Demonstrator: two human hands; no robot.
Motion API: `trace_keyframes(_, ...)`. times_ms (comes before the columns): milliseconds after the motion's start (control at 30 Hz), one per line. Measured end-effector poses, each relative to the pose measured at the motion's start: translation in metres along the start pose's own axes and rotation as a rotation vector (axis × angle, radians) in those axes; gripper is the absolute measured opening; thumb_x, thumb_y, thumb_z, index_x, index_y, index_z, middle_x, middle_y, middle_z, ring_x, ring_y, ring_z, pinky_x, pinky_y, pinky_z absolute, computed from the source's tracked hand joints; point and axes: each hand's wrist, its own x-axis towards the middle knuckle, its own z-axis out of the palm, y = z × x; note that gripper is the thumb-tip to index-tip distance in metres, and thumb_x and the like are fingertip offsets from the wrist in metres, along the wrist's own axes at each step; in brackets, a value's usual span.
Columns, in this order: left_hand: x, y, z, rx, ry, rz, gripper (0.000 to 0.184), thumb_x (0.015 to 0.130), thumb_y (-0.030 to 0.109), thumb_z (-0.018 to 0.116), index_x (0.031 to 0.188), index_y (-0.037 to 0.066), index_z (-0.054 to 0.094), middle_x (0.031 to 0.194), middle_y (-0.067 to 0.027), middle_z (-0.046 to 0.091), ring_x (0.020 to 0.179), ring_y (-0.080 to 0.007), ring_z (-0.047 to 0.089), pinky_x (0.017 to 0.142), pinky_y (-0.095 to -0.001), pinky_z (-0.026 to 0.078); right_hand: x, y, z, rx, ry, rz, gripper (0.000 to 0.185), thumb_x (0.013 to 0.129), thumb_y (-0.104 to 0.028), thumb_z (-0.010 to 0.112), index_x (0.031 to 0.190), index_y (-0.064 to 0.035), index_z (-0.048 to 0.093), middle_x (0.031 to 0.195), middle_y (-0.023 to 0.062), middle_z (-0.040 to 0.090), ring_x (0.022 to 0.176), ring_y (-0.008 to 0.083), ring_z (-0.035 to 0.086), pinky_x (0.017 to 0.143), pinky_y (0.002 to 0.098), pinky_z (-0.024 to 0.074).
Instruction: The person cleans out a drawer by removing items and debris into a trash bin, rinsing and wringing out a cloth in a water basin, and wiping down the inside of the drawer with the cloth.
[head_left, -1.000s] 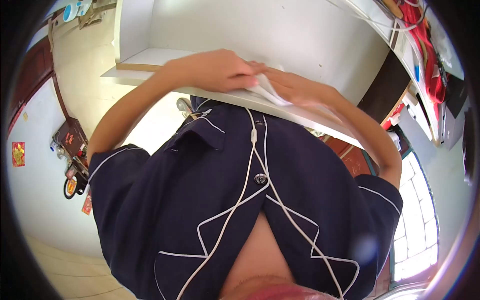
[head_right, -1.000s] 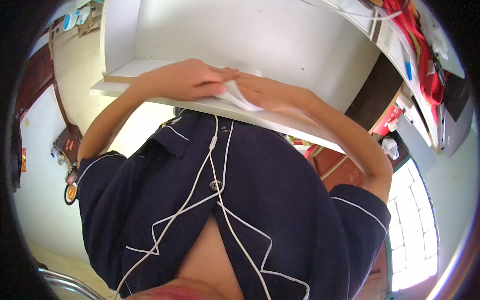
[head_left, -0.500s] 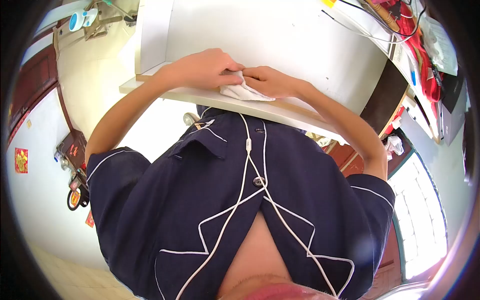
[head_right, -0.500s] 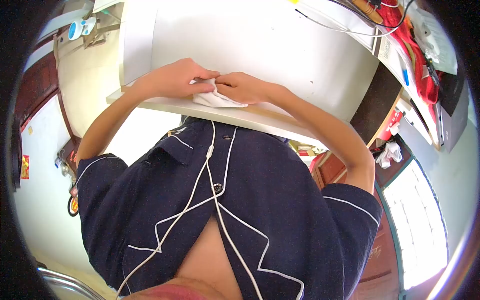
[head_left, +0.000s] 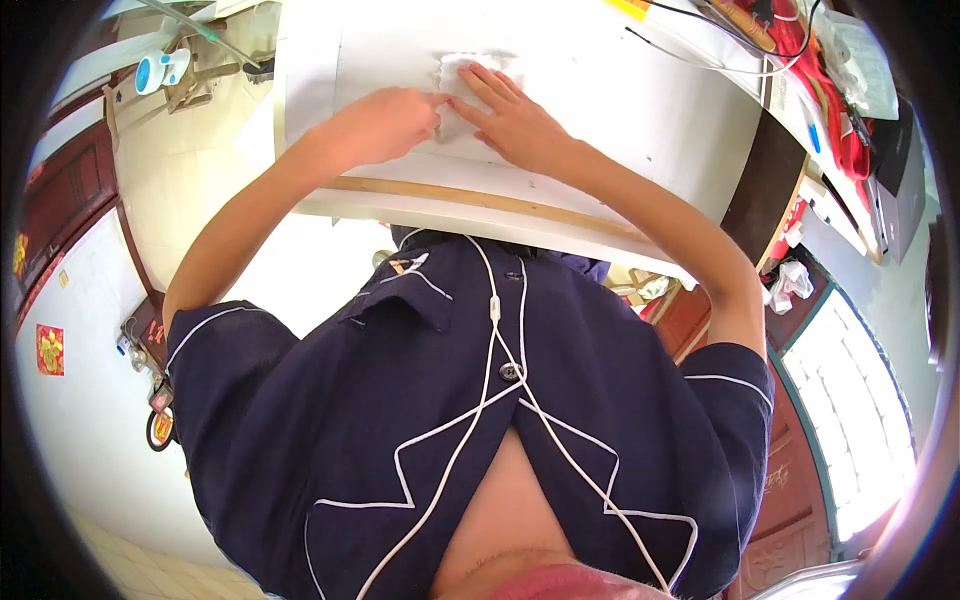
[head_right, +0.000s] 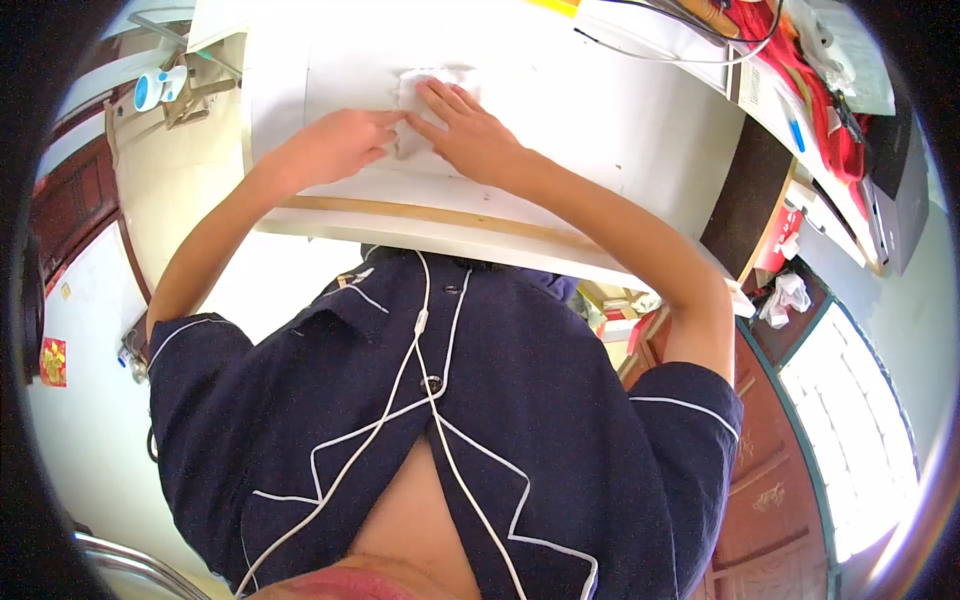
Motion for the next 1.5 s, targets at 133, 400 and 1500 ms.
trace_keyframes(133,-0.016,-0.011,0.031,-0.157,0.093,0.054,0.049,0.097,0.018,0.054,0.139,-0.006,0.046,0.148,-0.0222,0.044,0.136,-0.0345,0.044,0.109,-0.0416,0.043,0.012,0.005,0.013,-0.126,-0.122,-0.150,0.052,0.095,-0.023,0.062,0.141,-0.0054,0.047,0.161,0.0162,0.022,0.150,0.0283,0.020,0.122,0.0431,0.0236)
trace_keyframes(400,-0.039,-0.018,0.011,0.170,-0.260,-0.494,0.071,0.104,0.036,0.039,0.145,-0.020,0.022,0.153,-0.0376,0.023,0.146,-0.0461,0.021,0.121,-0.0452,0.023,0.129,-0.029,0.074,-0.266,0.047,-0.314,0.049,0.084,-0.025,0.063,0.126,-0.0010,0.063,0.159,0.0183,0.029,0.147,0.0319,0.026,0.122,0.0425,0.0214)
trace_keyframes(1500,0.104,0.075,0.070,-0.121,0.403,-0.047,0.077,0.100,0.037,0.044,0.145,-0.021,0.019,0.156,-0.0380,0.011,0.150,-0.0471,0.003,0.122,-0.0543,0.007,-0.072,0.060,-0.033,-0.075,0.024,-0.044,0.070,0.086,-0.023,0.068,0.143,0.0075,0.040,0.155,0.0211,0.032,0.146,0.0330,0.027,0.121,0.0430,0.0255)
